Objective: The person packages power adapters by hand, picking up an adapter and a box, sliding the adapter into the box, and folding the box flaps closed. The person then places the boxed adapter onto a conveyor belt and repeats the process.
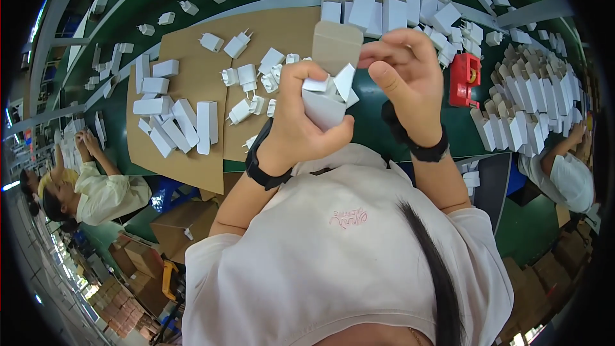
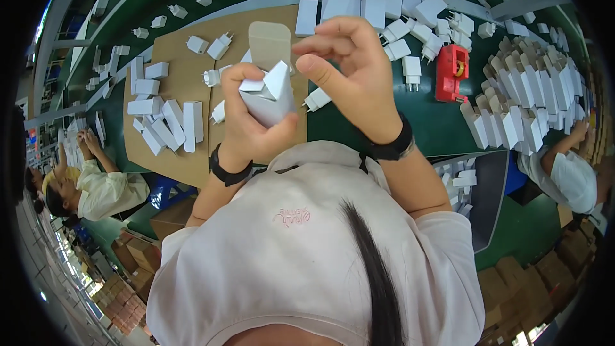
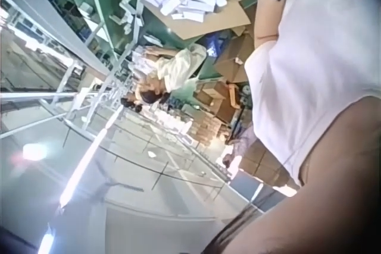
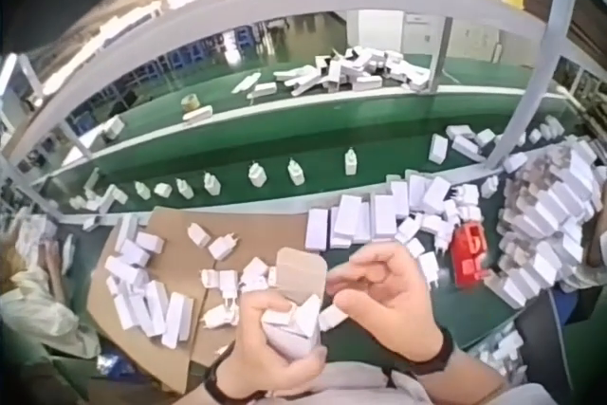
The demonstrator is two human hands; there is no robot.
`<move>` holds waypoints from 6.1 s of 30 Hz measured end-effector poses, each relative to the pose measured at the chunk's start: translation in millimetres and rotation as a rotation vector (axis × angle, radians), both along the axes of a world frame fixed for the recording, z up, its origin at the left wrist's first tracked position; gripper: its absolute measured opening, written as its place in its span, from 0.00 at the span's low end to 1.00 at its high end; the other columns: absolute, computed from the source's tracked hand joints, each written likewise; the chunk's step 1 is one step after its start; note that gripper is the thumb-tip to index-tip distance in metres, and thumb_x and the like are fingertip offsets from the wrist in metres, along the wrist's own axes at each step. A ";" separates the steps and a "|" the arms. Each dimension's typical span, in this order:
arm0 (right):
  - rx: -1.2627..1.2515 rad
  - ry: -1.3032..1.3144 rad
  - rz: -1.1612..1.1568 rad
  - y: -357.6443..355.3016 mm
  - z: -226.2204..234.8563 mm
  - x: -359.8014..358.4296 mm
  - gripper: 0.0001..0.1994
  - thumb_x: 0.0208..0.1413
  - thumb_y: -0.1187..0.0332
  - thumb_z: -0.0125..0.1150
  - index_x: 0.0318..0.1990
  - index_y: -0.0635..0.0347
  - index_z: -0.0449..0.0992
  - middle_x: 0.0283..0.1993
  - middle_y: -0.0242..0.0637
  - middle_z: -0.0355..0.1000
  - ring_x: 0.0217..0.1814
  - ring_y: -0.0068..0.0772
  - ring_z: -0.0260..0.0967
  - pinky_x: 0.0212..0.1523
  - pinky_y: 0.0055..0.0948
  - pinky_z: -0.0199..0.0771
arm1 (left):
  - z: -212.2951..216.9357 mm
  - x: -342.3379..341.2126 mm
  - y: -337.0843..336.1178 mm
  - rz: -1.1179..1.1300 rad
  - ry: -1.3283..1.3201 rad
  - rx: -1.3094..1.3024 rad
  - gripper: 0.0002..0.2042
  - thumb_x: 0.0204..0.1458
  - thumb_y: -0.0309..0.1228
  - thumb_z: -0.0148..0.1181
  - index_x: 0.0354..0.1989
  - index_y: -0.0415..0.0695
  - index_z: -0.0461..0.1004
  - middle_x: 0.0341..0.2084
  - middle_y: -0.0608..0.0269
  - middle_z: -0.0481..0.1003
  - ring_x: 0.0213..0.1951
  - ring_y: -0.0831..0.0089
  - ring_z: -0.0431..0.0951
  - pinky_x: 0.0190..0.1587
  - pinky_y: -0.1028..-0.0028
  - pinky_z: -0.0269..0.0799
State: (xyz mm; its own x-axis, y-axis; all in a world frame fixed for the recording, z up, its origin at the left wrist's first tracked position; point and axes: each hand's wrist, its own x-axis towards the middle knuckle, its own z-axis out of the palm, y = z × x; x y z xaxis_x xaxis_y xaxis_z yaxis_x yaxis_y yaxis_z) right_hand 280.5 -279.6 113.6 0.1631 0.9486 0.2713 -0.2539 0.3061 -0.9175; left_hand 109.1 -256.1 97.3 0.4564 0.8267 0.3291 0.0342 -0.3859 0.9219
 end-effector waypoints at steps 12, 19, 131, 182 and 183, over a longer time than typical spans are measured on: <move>-0.102 -0.143 0.054 -2.0 3.8 6.3 0.05 0.51 0.77 0.57 0.36 0.64 0.70 0.33 0.32 0.71 0.32 0.17 0.69 0.33 0.15 0.70 | -3.5 0.1 1.1 -0.143 0.052 0.124 0.30 0.32 0.26 0.61 0.45 0.46 0.52 0.37 0.59 0.61 0.35 0.76 0.65 0.35 0.76 0.64; -0.132 -0.091 0.108 -14.2 1.1 1.9 0.08 0.55 0.72 0.56 0.41 0.66 0.73 0.38 0.33 0.72 0.36 0.18 0.69 0.37 0.17 0.70 | -3.2 2.2 -1.2 -0.172 -0.100 -0.053 0.29 0.32 0.25 0.62 0.44 0.44 0.52 0.33 0.60 0.62 0.33 0.75 0.67 0.35 0.76 0.65; 0.009 -0.209 0.222 -25.6 -17.0 19.1 0.15 0.52 0.74 0.56 0.49 0.62 0.72 0.54 0.45 0.67 0.57 0.37 0.64 0.57 0.28 0.59 | 18.4 36.5 -11.4 0.068 0.376 0.381 0.28 0.30 0.16 0.58 0.44 0.42 0.54 0.34 0.50 0.64 0.35 0.51 0.67 0.35 0.61 0.65; 0.440 -0.750 -0.158 -9.0 -18.3 30.2 0.09 0.46 0.74 0.62 0.35 0.67 0.74 0.36 0.44 0.74 0.34 0.40 0.72 0.35 0.27 0.72 | 13.5 48.2 -4.4 -0.014 0.431 0.327 0.28 0.31 0.16 0.58 0.45 0.40 0.55 0.35 0.50 0.63 0.38 0.49 0.66 0.37 0.61 0.65; 0.443 -0.750 -0.163 -8.7 -15.7 32.0 0.10 0.46 0.73 0.62 0.37 0.67 0.75 0.37 0.45 0.74 0.35 0.41 0.72 0.35 0.27 0.72 | 17.2 47.8 -3.2 -0.030 0.439 0.361 0.29 0.33 0.17 0.60 0.45 0.40 0.52 0.33 0.49 0.65 0.35 0.51 0.69 0.34 0.63 0.67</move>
